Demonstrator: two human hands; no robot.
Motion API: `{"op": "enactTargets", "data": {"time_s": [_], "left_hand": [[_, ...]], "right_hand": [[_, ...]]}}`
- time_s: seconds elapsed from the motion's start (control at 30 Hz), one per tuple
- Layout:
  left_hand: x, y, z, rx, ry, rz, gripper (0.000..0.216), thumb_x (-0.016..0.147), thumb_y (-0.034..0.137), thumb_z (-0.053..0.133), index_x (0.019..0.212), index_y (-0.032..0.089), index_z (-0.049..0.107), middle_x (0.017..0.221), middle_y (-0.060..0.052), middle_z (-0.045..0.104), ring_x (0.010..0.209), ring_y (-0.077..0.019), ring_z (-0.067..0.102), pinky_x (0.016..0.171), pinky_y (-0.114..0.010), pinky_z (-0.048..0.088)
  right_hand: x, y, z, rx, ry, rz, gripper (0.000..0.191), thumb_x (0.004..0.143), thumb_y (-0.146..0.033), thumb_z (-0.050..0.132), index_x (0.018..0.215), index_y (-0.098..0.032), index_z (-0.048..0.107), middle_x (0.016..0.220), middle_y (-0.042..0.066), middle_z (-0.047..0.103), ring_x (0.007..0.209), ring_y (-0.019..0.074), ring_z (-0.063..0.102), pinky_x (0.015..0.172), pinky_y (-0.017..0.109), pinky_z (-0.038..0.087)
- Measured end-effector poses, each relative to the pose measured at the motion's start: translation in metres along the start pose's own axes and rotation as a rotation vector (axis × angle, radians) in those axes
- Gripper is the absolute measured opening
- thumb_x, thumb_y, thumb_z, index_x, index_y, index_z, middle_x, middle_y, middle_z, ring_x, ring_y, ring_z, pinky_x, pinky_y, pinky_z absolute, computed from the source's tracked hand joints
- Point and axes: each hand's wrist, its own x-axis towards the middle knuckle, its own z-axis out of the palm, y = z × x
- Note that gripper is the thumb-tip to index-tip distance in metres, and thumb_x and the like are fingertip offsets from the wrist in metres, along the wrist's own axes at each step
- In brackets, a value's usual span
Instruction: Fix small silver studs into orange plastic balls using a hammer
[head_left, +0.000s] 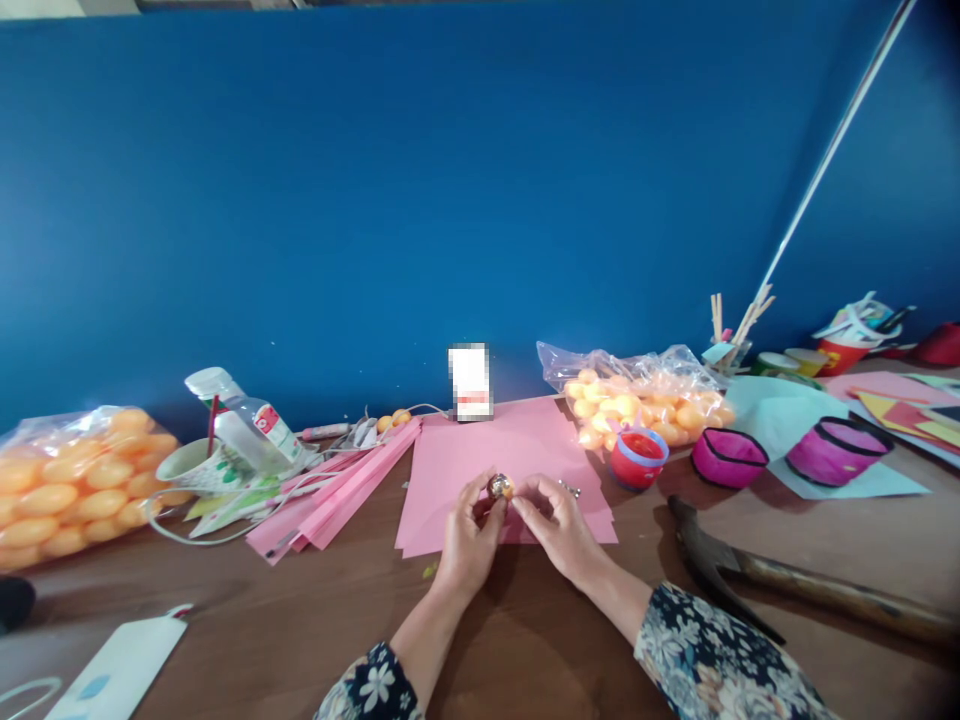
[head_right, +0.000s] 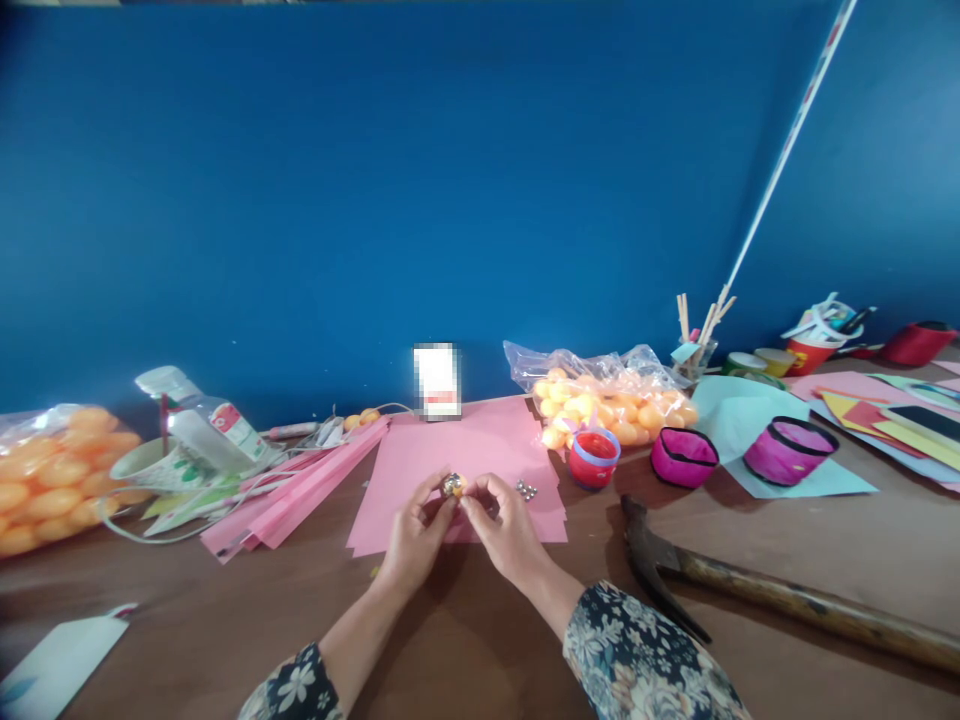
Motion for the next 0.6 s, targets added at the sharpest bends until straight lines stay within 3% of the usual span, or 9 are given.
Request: {"op": "enactTargets", "data": {"time_s": [0.27,0.6], "left_hand": [[-0.0009,0.0017,0.0006,0.04,-0.009,0.018,0.043,0.075,0.028,0.06,0.116,0.019,0.052,0.114,-0.009,0.059,0.1,-0.0212,0.058,0.086,-0.035,0.048],[-0.0011,0.0009,0.0006,-0.029,-0.014,-0.02,0.043,0.073,0.028,0.062,0.114,0.019,0.053,0.11,-0.009,0.06,0.099,-0.0213,0.059,0.085,-0.035,0.049]], "right_hand": [[0.0001,0.0025,-0.0003,-0.03,0.026,0.022,0.011,0.079,-0.029,0.052,0.074,-0.019,0.054,0.069,-0.001,0.056,0.061,0.0126,0.051,0.056,0.023,0.042],[-0.003,-0.0028,-0.0002,-0.04,0.005,-0.023,0.009,0.082,-0.026,0.047,0.079,-0.02,0.053,0.075,0.001,0.06,0.068,0.0147,0.056,0.062,0.024,0.045]]}}
